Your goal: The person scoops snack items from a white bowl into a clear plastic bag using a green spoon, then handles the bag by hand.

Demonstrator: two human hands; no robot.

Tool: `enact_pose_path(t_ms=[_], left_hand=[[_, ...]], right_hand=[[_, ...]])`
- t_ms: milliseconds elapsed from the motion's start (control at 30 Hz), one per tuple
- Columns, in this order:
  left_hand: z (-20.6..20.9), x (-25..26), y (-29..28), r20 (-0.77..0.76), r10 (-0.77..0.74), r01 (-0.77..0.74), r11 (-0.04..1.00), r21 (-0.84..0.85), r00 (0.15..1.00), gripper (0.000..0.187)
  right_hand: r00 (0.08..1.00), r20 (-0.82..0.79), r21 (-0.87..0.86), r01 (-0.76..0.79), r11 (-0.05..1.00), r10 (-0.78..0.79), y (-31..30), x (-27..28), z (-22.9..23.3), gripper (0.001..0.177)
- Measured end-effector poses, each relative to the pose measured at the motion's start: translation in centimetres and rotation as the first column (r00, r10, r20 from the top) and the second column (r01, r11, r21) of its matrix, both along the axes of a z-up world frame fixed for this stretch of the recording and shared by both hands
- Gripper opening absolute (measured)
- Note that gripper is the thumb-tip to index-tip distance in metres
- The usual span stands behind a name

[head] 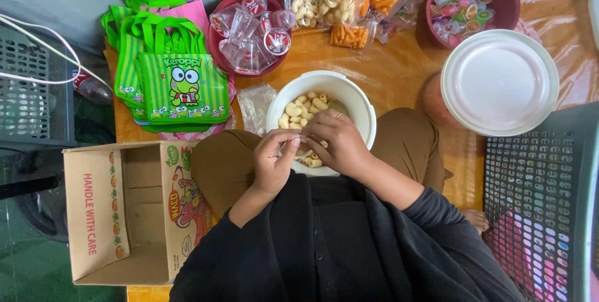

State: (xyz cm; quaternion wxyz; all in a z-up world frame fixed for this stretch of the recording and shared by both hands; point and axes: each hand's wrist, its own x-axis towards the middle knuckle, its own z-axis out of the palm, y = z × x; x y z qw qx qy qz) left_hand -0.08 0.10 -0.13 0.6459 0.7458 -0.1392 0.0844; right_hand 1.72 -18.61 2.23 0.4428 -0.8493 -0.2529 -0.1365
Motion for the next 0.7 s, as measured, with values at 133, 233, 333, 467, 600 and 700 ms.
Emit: enact_pose_path(t_ms=[133, 233, 333, 467, 600, 700], left_hand=[[-1.1, -0.1, 0.3, -0.02, -0.022, 0.021, 0.998, -0.053, 1.0, 0.007], [-1.7, -0.4, 0.5, -0.106, -0.04, 0.027, 0.993, -0.119, 0.994, 0.01], [-1.3, -0.6, 0.4, -0.169, -0.059, 0.026, 0.981, -0.194, 0.984, 0.01], [-1.5, -0.8, 0.8, -0.264, -0.059, -0.005, 0.972, -0.234, 0.963, 0.013], [-0.3, -0.7, 0.7, -0.364, -0.008, -0.093, 0.961, -0.259, 0.931, 0.01], [-0.2, -0.6, 1.2, -0.394, 0.02, -0.135, 0.955, -0.266, 0.919, 0.01]], right_hand=[[0.999, -0.034, 0.048, -0.007, 0.999, 0.009, -0.1, -0.1, 0.1, 0.003], [0.999, -0.039, 0.047, -0.023, 0.999, 0.024, -0.4, -0.1, 0.1, 0.001], [0.999, 0.039, -0.049, 0.0, 0.999, 0.002, -1.0, -0.3, 0.1, 0.001], [0.983, 0.181, -0.207, 0.075, 0.976, -0.037, -1.2, -0.3, 0.3, 0.002], [0.953, 0.3, -0.301, 0.141, 0.943, -0.046, -1.3, -0.1, 0.9, 0.003], [0.955, 0.293, -0.323, 0.145, 0.935, -0.047, -1.8, -0.2, 1.0, 0.004]])
